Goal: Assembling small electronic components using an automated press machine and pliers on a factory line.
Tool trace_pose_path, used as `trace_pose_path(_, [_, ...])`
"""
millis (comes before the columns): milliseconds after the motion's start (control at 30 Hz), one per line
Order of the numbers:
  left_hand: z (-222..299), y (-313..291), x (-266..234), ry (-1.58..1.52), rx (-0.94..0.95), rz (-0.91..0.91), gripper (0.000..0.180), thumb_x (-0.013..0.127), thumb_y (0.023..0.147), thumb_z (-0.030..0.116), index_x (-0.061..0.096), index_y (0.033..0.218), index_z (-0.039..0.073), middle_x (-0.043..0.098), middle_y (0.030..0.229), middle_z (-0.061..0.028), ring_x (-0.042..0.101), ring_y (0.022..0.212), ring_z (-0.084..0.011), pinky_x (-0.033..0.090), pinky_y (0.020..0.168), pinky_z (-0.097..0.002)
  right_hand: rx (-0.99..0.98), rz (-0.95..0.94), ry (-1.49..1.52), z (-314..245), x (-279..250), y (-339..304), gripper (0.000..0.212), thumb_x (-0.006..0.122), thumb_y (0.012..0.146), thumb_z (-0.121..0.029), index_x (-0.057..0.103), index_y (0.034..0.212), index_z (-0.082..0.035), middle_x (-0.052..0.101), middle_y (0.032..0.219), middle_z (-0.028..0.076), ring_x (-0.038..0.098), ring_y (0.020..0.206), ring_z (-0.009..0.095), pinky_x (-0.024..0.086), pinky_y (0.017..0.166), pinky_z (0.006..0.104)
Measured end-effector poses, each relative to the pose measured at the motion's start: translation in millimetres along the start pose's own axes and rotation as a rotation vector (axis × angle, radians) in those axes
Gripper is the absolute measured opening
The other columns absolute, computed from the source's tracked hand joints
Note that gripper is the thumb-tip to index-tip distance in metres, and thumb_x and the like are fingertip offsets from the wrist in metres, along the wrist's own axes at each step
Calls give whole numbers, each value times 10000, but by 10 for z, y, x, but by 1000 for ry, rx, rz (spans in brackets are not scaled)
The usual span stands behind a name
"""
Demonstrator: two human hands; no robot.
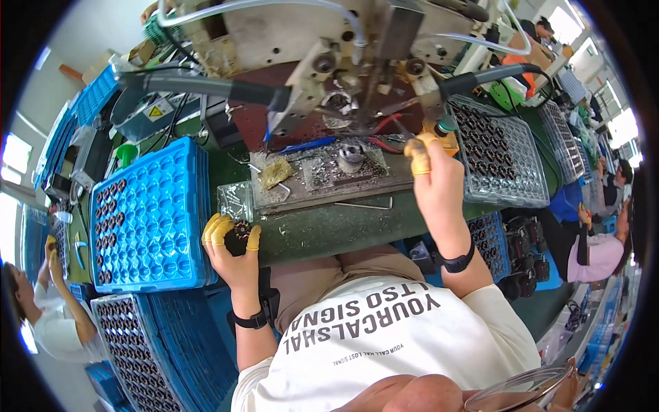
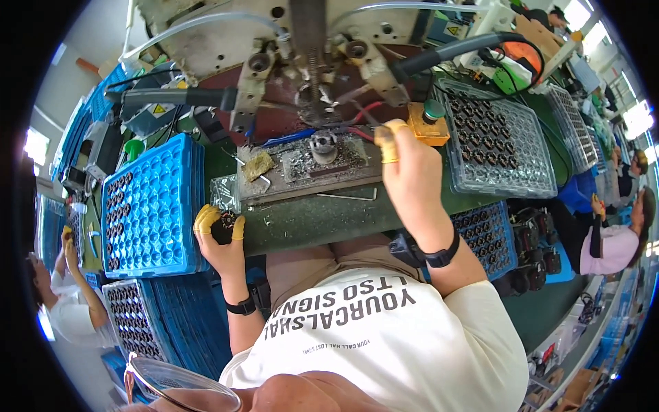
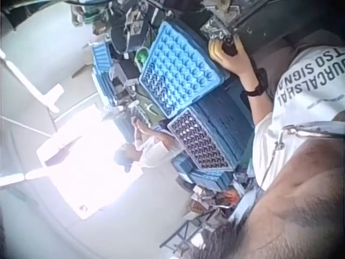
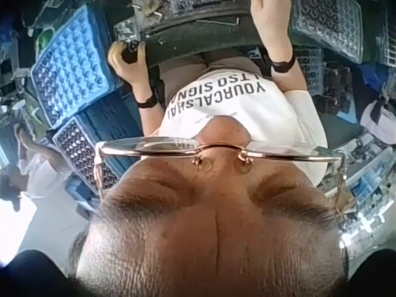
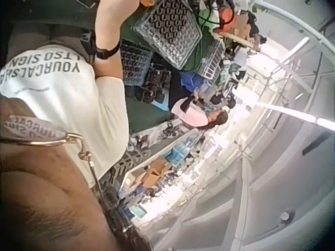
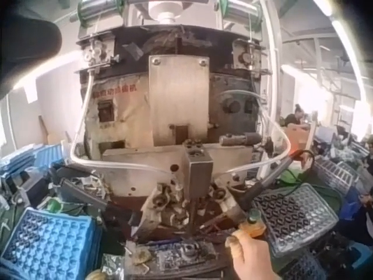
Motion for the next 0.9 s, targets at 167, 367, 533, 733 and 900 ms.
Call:
trace_pose_path(167, [0,29,8,-23,-6,3,434,852,655,84,589,997,34,613,1080,-134,573,1071,-337,454,941,-406,104,-251,344,-164,10,-234,143,507,979,-74,556,1077,17,696,867,153,691,722,286,516,617,329])
trace_pose_path(367, [-8,20,-10,-42,-2,8,430,851,659,85,592,997,34,617,1077,-129,574,1077,-337,456,941,-408,374,-491,838,-518,105,-162,290,400,1060,-254,527,983,-6,409,580,-15,359,456,56,287,433,214])
trace_pose_path(533, [-32,6,-10,-66,-13,17,458,874,651,135,595,1002,42,610,1068,-129,569,1062,-345,457,926,-418,371,-454,930,-530,197,-137,306,386,1063,-269,524,966,-14,433,565,-6,366,413,61,290,399,219])
trace_pose_path(733, [-43,6,-24,-110,-17,35,470,881,645,146,600,1007,40,610,1069,-131,572,1051,-345,465,916,-420,157,-256,532,-294,179,-118,182,506,1015,-149,581,1039,15,645,718,52,556,603,72,422,560,212])
trace_pose_path(900, [-32,19,-35,-126,-13,45,461,882,642,140,608,997,35,612,1056,-127,574,1048,-345,470,910,-415,-74,-151,107,-303,147,-4,178,516,1005,-152,588,1041,7,704,864,98,636,709,139,491,634,268])
Point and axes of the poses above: each hand's wrist, its own y-axis towards the middle knuckle, its own x-axis out of the palm, z = x × y, the point moved 1 cm from there along y, towards the middle knuckle
